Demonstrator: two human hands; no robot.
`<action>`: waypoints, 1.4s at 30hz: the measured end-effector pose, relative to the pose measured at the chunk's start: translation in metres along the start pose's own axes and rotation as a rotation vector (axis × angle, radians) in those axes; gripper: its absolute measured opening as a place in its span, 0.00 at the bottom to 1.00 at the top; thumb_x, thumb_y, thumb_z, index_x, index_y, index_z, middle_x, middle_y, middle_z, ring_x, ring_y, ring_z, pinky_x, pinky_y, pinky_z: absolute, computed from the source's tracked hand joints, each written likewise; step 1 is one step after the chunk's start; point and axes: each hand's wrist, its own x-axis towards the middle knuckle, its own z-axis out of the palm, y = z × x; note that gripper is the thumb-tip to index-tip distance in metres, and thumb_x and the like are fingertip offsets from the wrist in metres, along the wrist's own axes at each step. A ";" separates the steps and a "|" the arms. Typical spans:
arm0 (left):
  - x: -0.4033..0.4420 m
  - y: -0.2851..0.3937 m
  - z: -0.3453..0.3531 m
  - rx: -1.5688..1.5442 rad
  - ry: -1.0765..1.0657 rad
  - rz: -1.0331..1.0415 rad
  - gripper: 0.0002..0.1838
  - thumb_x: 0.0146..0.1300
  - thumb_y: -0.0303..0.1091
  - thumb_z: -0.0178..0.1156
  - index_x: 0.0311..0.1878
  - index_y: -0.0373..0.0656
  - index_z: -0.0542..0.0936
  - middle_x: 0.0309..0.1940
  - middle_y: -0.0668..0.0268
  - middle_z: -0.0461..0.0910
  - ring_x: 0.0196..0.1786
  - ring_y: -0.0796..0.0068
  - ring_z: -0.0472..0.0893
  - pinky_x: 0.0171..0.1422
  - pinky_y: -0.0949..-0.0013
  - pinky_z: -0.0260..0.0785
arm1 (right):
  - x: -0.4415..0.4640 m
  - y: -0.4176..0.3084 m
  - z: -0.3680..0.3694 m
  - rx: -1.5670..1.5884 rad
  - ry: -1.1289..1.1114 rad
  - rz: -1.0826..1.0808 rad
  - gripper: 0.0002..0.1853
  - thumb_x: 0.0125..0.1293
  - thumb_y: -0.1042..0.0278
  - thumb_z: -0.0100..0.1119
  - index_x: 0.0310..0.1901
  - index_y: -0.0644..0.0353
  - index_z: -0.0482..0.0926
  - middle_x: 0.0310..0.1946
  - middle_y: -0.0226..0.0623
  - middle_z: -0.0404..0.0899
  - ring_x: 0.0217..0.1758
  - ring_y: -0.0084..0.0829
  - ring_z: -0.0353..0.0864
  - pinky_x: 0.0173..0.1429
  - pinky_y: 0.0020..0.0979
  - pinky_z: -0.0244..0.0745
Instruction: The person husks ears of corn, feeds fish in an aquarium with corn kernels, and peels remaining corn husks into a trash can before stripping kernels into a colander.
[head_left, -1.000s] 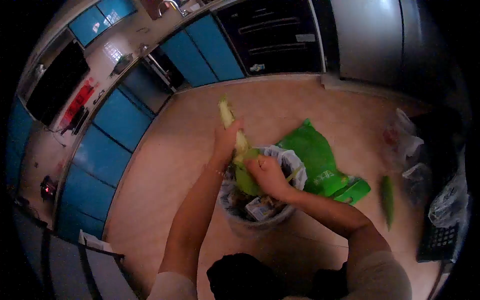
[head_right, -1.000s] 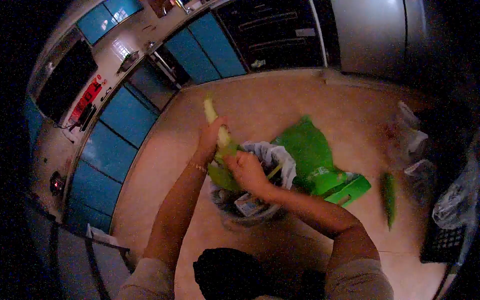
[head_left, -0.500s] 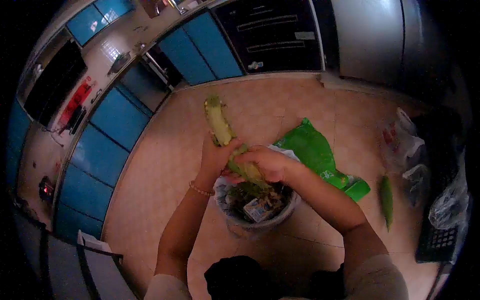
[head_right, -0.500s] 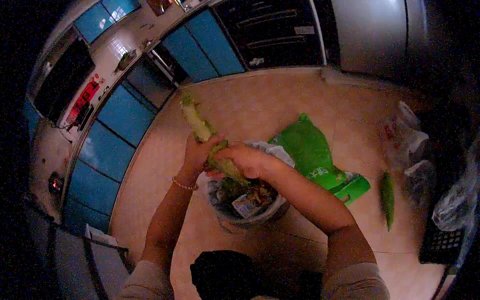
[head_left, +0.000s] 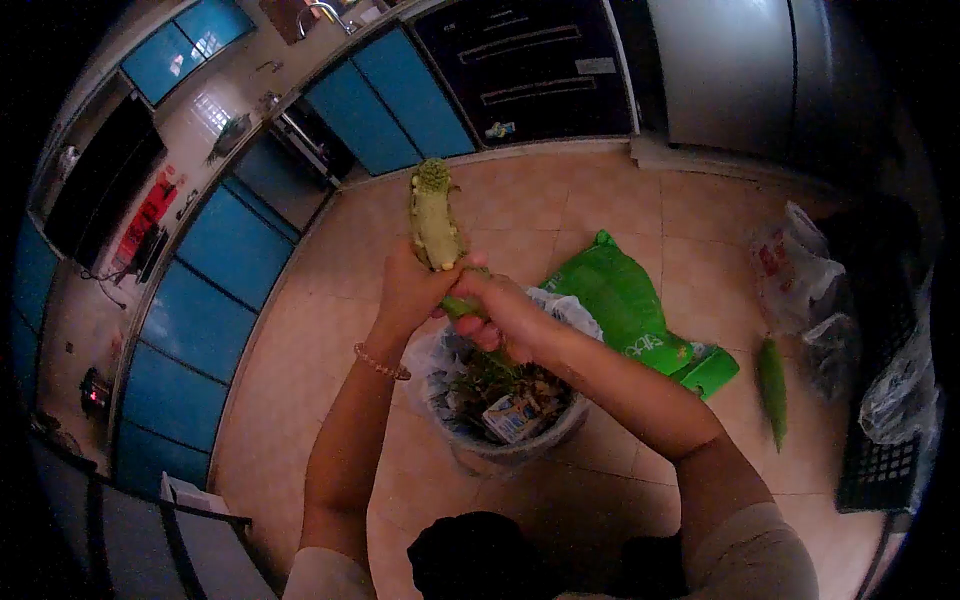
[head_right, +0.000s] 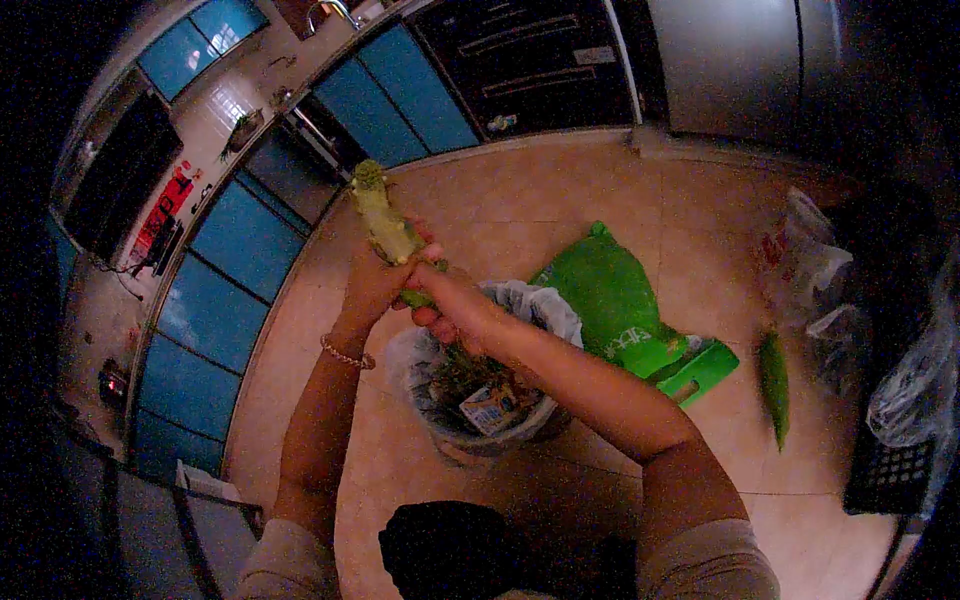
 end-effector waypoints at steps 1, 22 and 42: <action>0.001 -0.001 -0.001 0.000 0.000 0.001 0.14 0.44 0.34 0.65 0.33 0.37 0.75 0.25 0.64 0.78 0.25 0.77 0.77 0.26 0.74 0.70 | 0.000 -0.001 0.000 0.044 -0.020 0.013 0.17 0.58 0.53 0.40 0.33 0.58 0.71 0.12 0.24 0.59 0.10 0.14 0.49 0.12 0.19 0.41; -0.009 0.039 -0.026 -0.367 -0.296 -0.136 0.21 0.41 0.26 0.63 0.42 0.38 0.70 0.36 0.67 0.74 0.36 0.76 0.74 0.42 0.74 0.68 | 0.000 -0.006 -0.005 0.486 -0.570 0.281 0.14 0.58 0.57 0.43 0.32 0.60 0.69 0.12 0.20 0.58 0.08 0.13 0.47 0.10 0.16 0.43; 0.082 -0.049 -0.016 -0.512 0.065 -0.517 0.10 0.49 0.38 0.54 0.27 0.41 0.69 0.17 0.66 0.68 0.19 0.72 0.70 0.24 0.69 0.64 | 0.024 0.012 0.027 -0.710 0.517 -0.406 0.17 0.56 0.57 0.50 0.24 0.66 0.74 0.16 0.43 0.73 0.18 0.35 0.72 0.25 0.36 0.66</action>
